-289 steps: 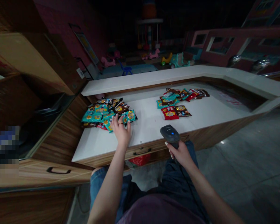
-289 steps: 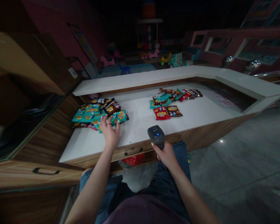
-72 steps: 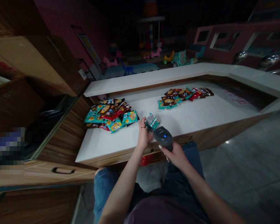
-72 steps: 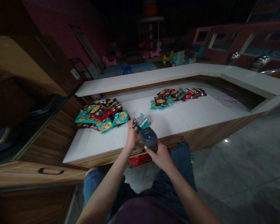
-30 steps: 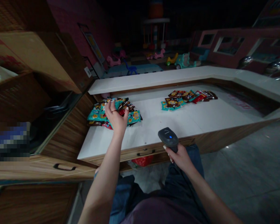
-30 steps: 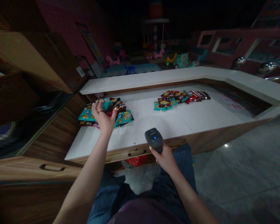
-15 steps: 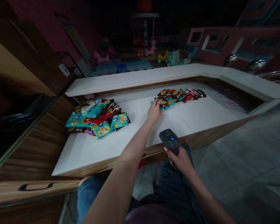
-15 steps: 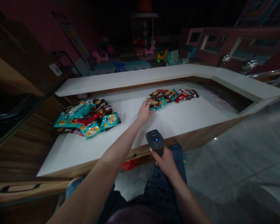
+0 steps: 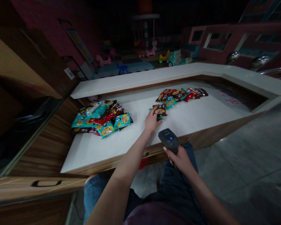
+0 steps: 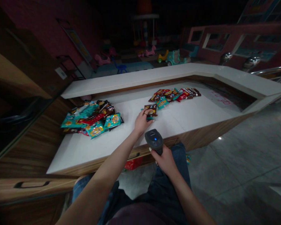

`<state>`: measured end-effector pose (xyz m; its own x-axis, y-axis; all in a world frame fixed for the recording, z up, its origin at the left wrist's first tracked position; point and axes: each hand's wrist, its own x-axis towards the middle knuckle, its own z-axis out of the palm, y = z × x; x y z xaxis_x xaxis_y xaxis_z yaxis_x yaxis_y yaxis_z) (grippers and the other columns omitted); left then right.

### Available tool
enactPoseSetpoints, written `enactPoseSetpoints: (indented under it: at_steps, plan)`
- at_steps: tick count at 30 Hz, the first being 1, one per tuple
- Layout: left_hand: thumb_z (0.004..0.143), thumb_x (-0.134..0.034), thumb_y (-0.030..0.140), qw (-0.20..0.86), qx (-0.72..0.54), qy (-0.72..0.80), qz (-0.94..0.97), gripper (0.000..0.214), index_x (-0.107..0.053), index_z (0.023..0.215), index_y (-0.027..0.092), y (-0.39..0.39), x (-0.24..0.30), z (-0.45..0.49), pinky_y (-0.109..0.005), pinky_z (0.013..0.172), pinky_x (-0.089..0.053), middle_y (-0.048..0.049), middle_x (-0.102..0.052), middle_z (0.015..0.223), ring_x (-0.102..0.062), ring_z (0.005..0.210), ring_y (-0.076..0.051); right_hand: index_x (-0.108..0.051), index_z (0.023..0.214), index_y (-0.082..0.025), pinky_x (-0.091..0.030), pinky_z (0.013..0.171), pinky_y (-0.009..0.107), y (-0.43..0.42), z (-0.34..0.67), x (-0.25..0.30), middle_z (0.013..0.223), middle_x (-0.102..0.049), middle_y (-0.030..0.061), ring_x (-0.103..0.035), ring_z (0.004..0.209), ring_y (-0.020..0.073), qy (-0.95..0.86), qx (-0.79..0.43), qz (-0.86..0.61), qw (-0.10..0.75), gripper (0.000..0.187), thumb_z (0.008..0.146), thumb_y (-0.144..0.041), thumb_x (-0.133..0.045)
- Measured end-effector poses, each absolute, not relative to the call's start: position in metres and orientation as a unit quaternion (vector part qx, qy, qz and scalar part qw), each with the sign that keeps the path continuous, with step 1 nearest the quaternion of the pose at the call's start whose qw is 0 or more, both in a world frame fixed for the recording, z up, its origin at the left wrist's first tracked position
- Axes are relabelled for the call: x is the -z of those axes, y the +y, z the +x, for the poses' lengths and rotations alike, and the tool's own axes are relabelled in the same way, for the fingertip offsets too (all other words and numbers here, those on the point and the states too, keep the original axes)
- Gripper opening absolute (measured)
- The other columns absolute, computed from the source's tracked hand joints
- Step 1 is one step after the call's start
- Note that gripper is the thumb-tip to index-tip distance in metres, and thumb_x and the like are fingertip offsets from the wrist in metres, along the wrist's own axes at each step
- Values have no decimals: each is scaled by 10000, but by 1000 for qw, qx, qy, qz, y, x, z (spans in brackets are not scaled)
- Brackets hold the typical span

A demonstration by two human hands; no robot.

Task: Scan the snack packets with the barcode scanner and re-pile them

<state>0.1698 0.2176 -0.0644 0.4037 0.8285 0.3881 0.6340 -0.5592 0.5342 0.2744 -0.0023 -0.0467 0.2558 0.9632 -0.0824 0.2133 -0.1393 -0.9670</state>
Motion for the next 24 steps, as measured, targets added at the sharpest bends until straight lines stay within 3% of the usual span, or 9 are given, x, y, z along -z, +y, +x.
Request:
enactPoseSetpoints:
  at_steps: [7,11,17,24]
  plan:
    - [871,-703,148,230,-414,460,751,399,-639,1261,206,193,56,151,-439,1122,-485,-132,-629,1334,-631,1252,-288,-607,789,-226,-437,417,277,-7,263,40,459,-574,-19,-559,386,183,-457,-418,-626,474,401,775,-609,-725]
    - [914,-688,238,316,-521,438,660,263,-659,1173,204,188,55,138,-410,1073,-512,-109,-715,1192,-682,1142,-253,-598,765,-230,-436,415,273,-9,262,36,448,-563,-25,-547,375,173,-455,-412,-629,477,376,775,-586,-718]
    - [909,-693,549,522,-636,397,407,415,-600,1122,207,168,67,111,-381,920,-588,-88,-746,1120,-753,938,-208,-589,741,-233,-437,423,265,-10,261,35,455,-562,-24,-556,389,169,-466,-401,-627,478,338,797,-545,-705]
    - [832,-766,616,589,-621,386,345,475,-604,1026,213,145,74,92,-373,908,-603,-63,-789,1019,-771,843,-184,-572,750,-237,-429,414,260,-7,248,37,485,-570,-34,-530,372,150,-470,-427,-612,472,358,776,-564,-715]
